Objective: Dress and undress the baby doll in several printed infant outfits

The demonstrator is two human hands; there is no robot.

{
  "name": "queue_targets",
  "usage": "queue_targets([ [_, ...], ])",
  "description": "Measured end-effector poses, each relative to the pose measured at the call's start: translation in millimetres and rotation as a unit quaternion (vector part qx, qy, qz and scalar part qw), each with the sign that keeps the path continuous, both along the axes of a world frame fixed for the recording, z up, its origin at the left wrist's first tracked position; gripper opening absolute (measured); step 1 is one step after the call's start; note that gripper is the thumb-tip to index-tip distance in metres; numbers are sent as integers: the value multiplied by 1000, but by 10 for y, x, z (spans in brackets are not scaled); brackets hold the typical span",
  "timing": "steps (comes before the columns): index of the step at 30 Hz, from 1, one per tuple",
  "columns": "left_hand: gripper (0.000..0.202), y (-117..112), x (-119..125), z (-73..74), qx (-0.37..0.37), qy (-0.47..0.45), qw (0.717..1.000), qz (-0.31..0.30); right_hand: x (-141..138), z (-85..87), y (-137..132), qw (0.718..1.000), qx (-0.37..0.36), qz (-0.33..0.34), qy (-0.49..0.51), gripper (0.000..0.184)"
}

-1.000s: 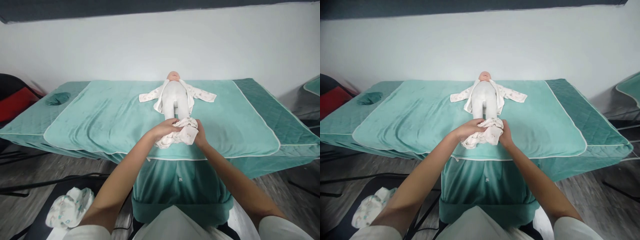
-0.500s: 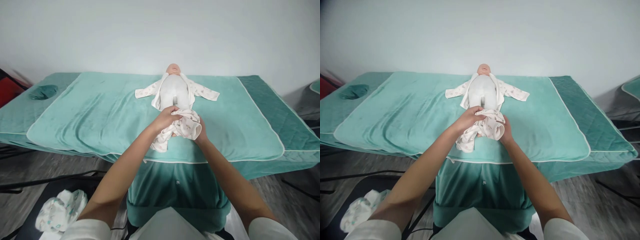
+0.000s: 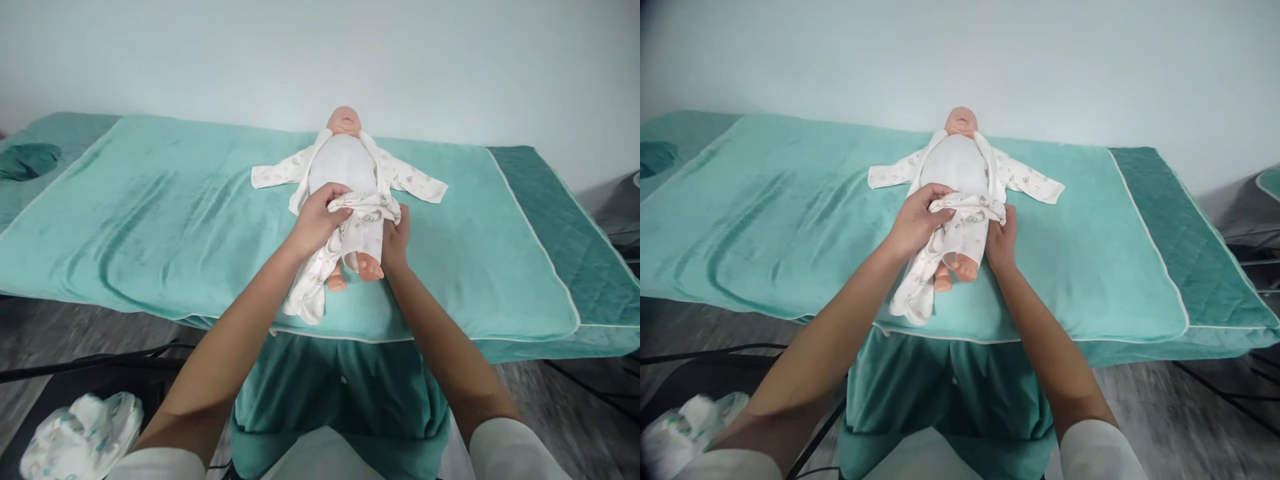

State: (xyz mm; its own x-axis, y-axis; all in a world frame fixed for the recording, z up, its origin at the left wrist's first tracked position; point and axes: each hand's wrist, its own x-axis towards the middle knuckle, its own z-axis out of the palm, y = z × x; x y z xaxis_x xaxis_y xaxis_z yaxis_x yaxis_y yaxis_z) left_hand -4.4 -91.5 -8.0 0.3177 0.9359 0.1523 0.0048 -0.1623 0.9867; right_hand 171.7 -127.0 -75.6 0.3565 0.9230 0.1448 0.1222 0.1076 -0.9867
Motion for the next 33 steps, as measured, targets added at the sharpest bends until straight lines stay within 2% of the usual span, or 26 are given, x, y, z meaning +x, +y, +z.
queue_targets([
  [3, 25, 48, -13, -73, 6, -18, 1000, 17, -10, -2, 84, 993, 66, -84, -38, 12],
  [6, 29, 57, -146, -163, -31, -49, 998, -29, 8, -28, 72, 989, 96, -75, -81, 17],
  [8, 32, 62, -237, -234, -62, -79, 994, -45, 33, 14, 13, 983, 132, -32, -123, 25],
  [11, 32, 68, -267, -302, -83, -131, 987, -32, 52, 245, -90, 962, 154, 108, -199, 38],
  [14, 28, 70, -171, -276, -69, -155, 985, -11, 3, 596, -105, 938, 74, 232, -246, 41],
  [16, 24, 69, -92, -226, -61, -158, 985, -14, -69, 787, -50, 930, -8, 265, -256, 38],
  [18, 20, 62, -33, -184, -58, -160, 985, -16, -155, 889, 21, 914, -82, 299, -260, 37],
  [21, 18, 44, 25, -176, -55, -153, 986, 24, -271, 897, 82, 895, -144, 326, -270, 42],
  [25, 18, 27, 87, -239, -34, -129, 987, 93, -345, 848, 40, 902, -166, 304, -258, 41],
  [27, 19, 31, 82, -268, -18, -118, 988, 101, -336, 850, 3, 903, -187, 291, -253, 38],
  [30, 21, 57, -22, -265, -3, -91, 994, 55, -266, 866, -30, 913, -197, 282, -219, 30],
  [33, 29, 88, -196, -190, 1, -28, 999, -43, -171, 841, -15, 940, -146, 283, -124, 28],
])
